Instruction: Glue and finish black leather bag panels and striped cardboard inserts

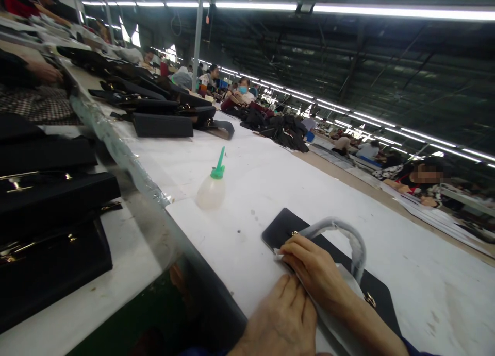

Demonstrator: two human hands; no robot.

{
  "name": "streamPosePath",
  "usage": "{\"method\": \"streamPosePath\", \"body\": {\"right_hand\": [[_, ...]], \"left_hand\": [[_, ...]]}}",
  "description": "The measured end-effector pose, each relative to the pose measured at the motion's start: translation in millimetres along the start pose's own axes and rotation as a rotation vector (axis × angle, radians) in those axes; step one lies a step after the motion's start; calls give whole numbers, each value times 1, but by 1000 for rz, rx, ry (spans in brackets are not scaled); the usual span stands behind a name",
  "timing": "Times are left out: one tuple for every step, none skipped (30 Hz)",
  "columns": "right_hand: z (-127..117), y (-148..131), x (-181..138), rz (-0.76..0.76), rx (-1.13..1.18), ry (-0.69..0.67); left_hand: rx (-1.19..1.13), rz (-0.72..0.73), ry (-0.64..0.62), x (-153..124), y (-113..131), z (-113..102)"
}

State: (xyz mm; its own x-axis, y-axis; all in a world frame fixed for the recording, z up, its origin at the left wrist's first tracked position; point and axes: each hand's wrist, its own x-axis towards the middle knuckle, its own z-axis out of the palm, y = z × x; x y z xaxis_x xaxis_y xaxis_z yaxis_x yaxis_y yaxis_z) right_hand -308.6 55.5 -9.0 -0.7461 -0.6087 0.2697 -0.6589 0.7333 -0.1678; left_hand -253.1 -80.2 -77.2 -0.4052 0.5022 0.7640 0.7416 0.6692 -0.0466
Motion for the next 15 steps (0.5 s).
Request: {"method": "streamPosePath", "body": {"right_hand": [[-1, 0, 0, -15, -13, -24], [-2, 0, 0, -41, -35, -65], [-4, -1, 2, -66, -59, -104], [-6, -1, 3, -82, -74, -135], [-6, -2, 5, -85, -82, -150], [-6, -3, 7, -77, -84, -151], [-6, -4, 9, -62, -83, -137], [-5, -4, 10, -48, -78, -113], [-5, -4, 9, -39, -69, -93], [-5, -4, 7, -36, -57, -86], [-6, -3, 5, -39, -42, -88], [-8, -1, 2, -44, -28, -101], [-11, 0, -2, -48, -20, -125], [-14, 2, -5, -56, -17, -151], [-15, 3, -7, -59, -16, -158]], "left_hand": [[13, -5, 16, 0, 0, 0], [35, -15, 56, 1, 0, 0], [59, -28, 105, 1, 1, 0], [74, -35, 147, 2, 1, 1], [76, -39, 164, 2, 1, 1], [66, -38, 149, 2, 1, 1], [42, -33, 105, 3, 1, -1], [13, -27, 46, 3, 0, -2], [-12, -22, -15, 2, 0, -4], [-27, -21, -66, 2, 0, -6], [-31, -17, -93, 2, -1, -7], [-26, -6, -93, 2, -1, -7], [-13, 6, -66, 1, -1, -7], [4, 13, -16, 1, -1, -5], [17, 9, 47, 0, -1, -2]]}}
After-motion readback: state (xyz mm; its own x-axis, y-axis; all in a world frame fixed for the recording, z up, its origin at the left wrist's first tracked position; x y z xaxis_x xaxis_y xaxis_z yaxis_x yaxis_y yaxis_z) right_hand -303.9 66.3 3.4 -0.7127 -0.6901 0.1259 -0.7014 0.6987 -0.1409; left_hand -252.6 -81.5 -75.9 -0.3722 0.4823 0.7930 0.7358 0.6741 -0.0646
